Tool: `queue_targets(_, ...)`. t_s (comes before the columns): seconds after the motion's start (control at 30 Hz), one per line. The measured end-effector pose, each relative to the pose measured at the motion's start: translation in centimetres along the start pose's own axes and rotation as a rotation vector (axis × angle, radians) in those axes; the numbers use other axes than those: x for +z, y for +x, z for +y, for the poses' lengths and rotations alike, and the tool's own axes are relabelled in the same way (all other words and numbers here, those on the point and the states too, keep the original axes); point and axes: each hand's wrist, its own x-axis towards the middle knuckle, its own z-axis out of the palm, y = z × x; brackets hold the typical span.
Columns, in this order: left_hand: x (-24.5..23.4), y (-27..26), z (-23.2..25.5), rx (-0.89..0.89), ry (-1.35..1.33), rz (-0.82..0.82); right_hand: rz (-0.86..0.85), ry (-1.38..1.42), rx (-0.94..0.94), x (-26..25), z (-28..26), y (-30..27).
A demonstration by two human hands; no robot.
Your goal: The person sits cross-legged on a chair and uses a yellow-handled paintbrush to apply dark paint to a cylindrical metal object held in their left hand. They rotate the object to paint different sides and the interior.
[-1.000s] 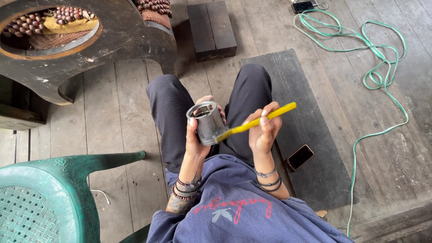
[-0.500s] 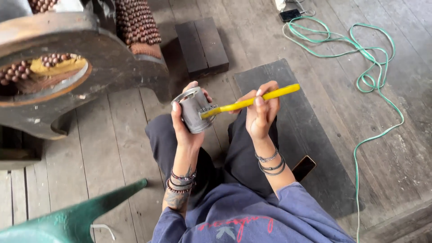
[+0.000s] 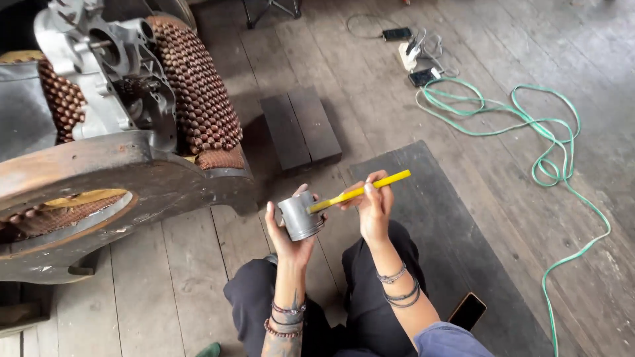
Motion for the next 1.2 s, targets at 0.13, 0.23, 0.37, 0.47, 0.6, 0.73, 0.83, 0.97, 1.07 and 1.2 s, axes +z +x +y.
queue_targets(0.13,0.1,0.6,-0.3,0.016,0.009,0.031,0.017,-0.042,0.02,0.6,0.0,-0.2)
queue_targets(0.23,0.1,0.5,-0.6,0.033,-0.002,0.068,-0.053,-0.039,0.046,1.6,-0.5,-1.2)
queue_targets(0.37,0.3,0.0,-0.9,0.003,-0.042,0.071,0.001,-0.131,-0.045,-0.1,-1.3,-0.8)
queue_targets(0.47,-0.6,-0.2,-0.7,-0.002,-0.034,0.064,0.012,-0.123,-0.03,0.2,-1.5,-1.3)
queue_targets(0.6,0.1,-1.0,-0.2,0.013,-0.02,0.049,-0.033,-0.119,-0.011,1.8,-1.9,-2.5)
queue_targets(0.73,-1.0,-0.5,-0.5,0.005,-0.049,0.009,-0.01,-0.137,-0.032,0.1,-1.7,-1.6)
queue_targets(0.83,-0.5,-0.8,-0.5,0.001,-0.017,0.013,-0.024,-0.123,-0.022,1.1,-2.1,-2.0)
queue_targets(0.97,0.3,-1.0,-0.7,0.029,0.015,0.029,-0.084,-0.092,-0.003,1.7,-1.8,-2.6)
queue_targets(1.07,0.0,-1.1,-0.9,0.025,0.004,0.031,-0.047,-0.119,-0.018,0.8,-2.4,-1.8)
queue_targets(1.2,0.5,-1.4,-0.7,0.003,-0.003,0.032,-0.064,-0.089,0.002,1.4,-2.6,-2.1)
